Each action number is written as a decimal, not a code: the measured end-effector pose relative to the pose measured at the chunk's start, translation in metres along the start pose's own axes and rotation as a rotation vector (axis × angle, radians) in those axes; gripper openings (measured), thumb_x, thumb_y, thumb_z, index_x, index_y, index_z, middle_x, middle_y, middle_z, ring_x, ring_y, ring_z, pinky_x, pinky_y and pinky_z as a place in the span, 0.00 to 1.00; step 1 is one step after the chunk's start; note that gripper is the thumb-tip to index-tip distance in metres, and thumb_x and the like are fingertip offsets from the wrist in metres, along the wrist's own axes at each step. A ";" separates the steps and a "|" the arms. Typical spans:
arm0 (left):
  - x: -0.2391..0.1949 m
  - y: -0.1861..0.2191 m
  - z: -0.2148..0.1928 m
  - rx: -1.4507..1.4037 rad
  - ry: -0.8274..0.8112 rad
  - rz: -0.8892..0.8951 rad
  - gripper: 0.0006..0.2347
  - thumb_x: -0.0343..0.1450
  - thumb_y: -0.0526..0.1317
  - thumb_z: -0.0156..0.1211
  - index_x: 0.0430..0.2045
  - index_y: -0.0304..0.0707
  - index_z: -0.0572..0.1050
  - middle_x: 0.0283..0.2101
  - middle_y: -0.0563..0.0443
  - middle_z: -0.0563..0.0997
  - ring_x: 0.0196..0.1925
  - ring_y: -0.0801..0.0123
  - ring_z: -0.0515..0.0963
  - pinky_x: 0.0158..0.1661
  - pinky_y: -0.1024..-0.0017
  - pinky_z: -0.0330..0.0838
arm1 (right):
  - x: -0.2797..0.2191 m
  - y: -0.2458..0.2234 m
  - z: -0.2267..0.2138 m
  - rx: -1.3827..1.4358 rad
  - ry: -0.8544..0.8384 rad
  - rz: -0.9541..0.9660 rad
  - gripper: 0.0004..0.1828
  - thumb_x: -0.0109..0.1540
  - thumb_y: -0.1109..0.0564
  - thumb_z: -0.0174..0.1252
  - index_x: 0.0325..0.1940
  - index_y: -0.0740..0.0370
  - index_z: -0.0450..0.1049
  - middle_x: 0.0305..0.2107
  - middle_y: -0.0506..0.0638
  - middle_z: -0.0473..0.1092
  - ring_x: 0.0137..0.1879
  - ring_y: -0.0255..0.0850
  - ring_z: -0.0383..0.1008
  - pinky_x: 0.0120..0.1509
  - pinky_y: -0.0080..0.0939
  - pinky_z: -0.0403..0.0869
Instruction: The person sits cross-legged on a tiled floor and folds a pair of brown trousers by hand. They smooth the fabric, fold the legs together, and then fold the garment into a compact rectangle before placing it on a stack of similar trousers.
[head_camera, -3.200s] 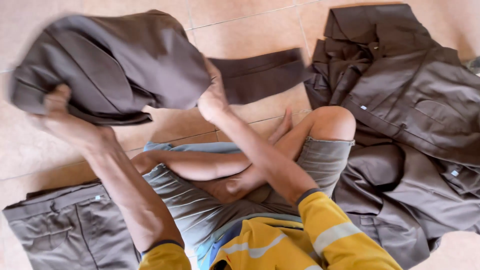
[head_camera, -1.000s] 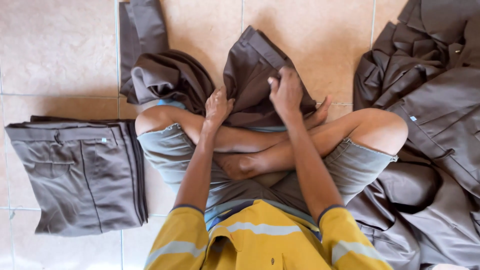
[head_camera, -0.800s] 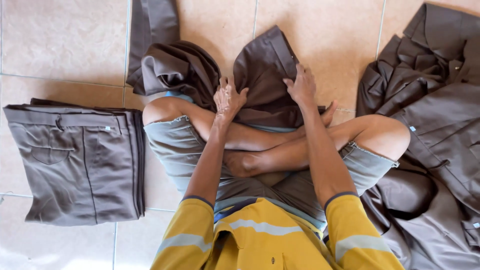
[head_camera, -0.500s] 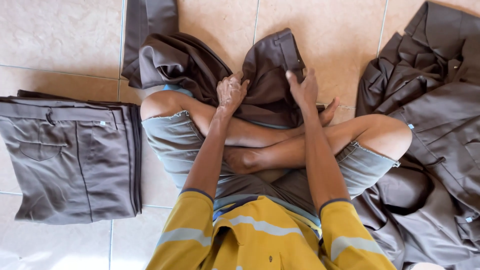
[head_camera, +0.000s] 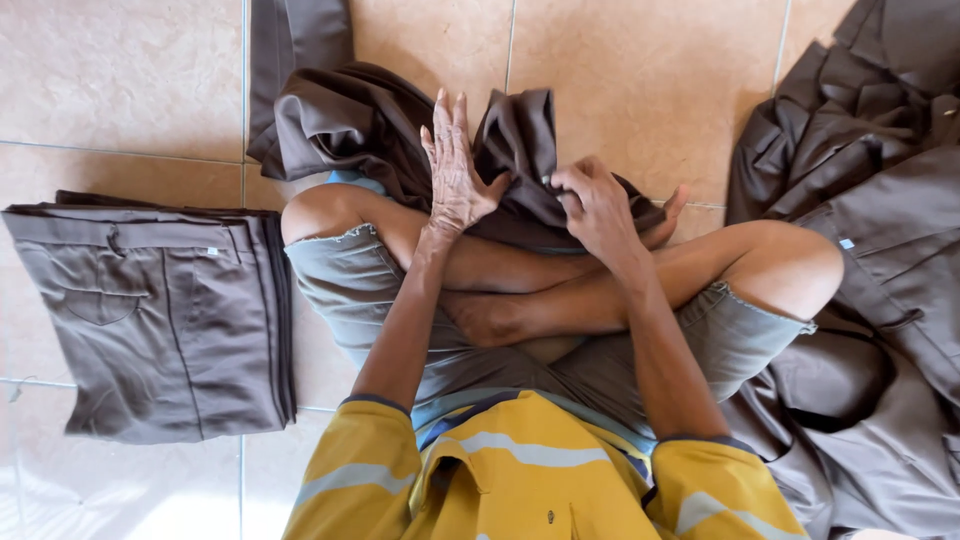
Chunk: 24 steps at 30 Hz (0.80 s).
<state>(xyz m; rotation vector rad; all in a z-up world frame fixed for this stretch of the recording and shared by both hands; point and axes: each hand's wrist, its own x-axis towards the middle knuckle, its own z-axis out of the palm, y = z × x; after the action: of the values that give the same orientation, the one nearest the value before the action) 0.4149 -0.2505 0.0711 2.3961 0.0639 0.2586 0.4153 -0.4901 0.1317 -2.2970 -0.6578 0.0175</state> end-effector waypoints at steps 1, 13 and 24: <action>-0.002 0.001 -0.008 -0.004 -0.031 0.058 0.57 0.52 0.51 0.73 0.77 0.41 0.41 0.80 0.33 0.38 0.84 0.44 0.36 0.75 0.34 0.31 | -0.006 -0.020 -0.014 0.001 -0.042 -0.113 0.14 0.62 0.72 0.48 0.48 0.61 0.71 0.39 0.56 0.64 0.42 0.51 0.68 0.51 0.49 0.67; -0.026 0.021 -0.029 -0.547 0.143 0.342 0.13 0.67 0.39 0.64 0.41 0.43 0.67 0.59 0.43 0.76 0.66 0.52 0.76 0.67 0.45 0.58 | -0.016 -0.011 -0.033 0.172 0.013 0.010 0.17 0.57 0.75 0.48 0.45 0.65 0.73 0.51 0.58 0.67 0.58 0.48 0.71 0.66 0.45 0.66; 0.040 0.044 -0.066 -0.126 -0.328 0.344 0.40 0.59 0.52 0.59 0.69 0.42 0.55 0.77 0.40 0.43 0.80 0.47 0.28 0.70 0.28 0.13 | -0.016 -0.017 -0.041 0.323 -0.067 0.035 0.16 0.56 0.76 0.46 0.42 0.67 0.74 0.49 0.57 0.71 0.58 0.46 0.73 0.66 0.41 0.67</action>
<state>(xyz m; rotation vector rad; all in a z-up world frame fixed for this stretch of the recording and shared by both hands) 0.4392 -0.2350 0.1546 2.2826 -0.5033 0.0221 0.4018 -0.5143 0.1695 -2.0026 -0.6002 0.2034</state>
